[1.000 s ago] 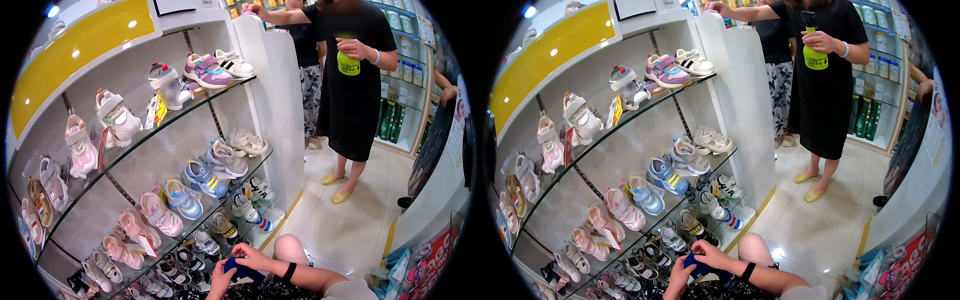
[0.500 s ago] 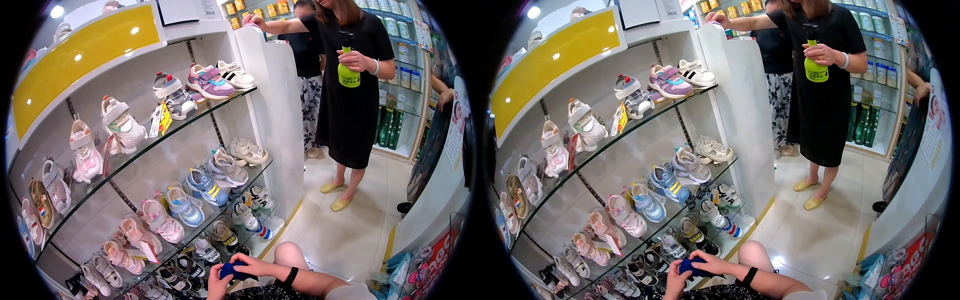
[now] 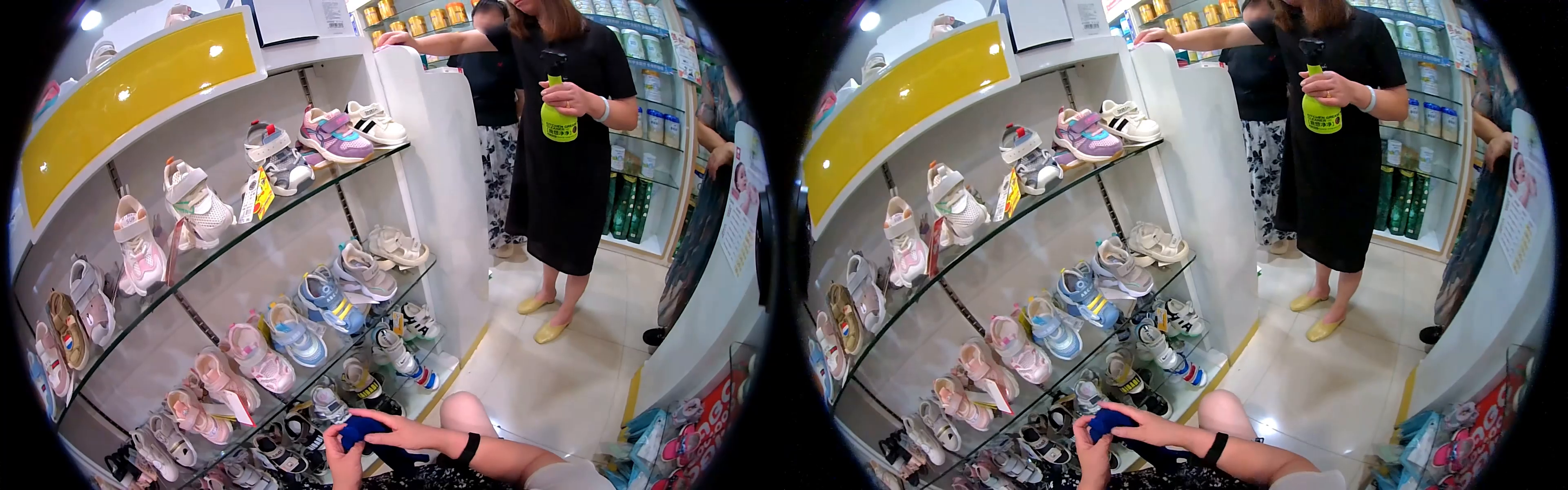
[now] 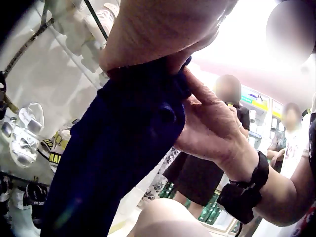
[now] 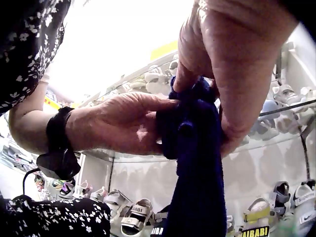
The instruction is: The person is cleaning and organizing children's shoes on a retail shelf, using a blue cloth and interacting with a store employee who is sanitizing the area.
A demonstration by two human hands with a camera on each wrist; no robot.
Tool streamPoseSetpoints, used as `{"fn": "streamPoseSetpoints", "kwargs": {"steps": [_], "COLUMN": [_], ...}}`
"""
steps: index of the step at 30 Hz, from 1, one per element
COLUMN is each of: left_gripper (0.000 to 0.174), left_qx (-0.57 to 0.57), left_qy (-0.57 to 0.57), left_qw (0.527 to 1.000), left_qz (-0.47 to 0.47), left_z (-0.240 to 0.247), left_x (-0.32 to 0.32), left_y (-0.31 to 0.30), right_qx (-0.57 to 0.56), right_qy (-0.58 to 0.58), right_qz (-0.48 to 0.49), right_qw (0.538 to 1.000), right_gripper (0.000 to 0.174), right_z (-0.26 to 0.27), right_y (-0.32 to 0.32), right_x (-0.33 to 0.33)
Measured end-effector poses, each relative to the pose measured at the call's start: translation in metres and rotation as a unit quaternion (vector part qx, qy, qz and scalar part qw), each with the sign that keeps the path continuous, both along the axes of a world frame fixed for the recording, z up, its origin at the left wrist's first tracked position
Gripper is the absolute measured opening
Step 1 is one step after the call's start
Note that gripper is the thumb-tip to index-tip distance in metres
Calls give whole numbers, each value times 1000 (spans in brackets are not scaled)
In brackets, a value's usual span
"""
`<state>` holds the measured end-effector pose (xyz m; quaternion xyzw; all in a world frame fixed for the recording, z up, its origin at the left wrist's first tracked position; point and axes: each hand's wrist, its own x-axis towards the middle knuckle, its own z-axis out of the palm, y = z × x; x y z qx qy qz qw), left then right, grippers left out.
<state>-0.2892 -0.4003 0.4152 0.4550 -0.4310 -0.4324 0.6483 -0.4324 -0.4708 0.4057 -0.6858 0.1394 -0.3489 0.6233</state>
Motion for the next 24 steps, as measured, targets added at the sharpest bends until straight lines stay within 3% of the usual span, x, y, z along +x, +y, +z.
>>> {"fn": "streamPoseSetpoints", "kwargs": {"steps": [2, 3, 8, 12, 16, 24], "left_gripper": [48, 51, 76, 81, 86, 93], "left_qx": [-23, -24, -79, -91, -123, -88], "left_qy": [-46, -37, -65, -68, -168, -336], "left_qw": [999, 999, 989, 986, 967, 922], "left_qz": [15, -6, -109, -121, -148, -171], "left_z": [-1, 4, 28, 59, 71, 62], "left_x": [-1, -4, -16, -29, -38, -49], "left_y": [-3, -3, -9, -11, -17, -38], "right_qx": [0, -36, 36, -16, 56, 120], "right_qy": [1, -12, -69, -83, -102, -128], "right_qz": [-9, -43, -37, -71, -48, -79], "right_qw": [1000, 998, 996, 994, 992, 981], "right_gripper": [59, 58, 51, 53, 56, 55], "right_z": [6, 11, 38, 64, 87, 73], "right_y": [-1, -2, -17, -17, -11, -21], "right_x": [2, 0, -14, -22, -38, -55]}}
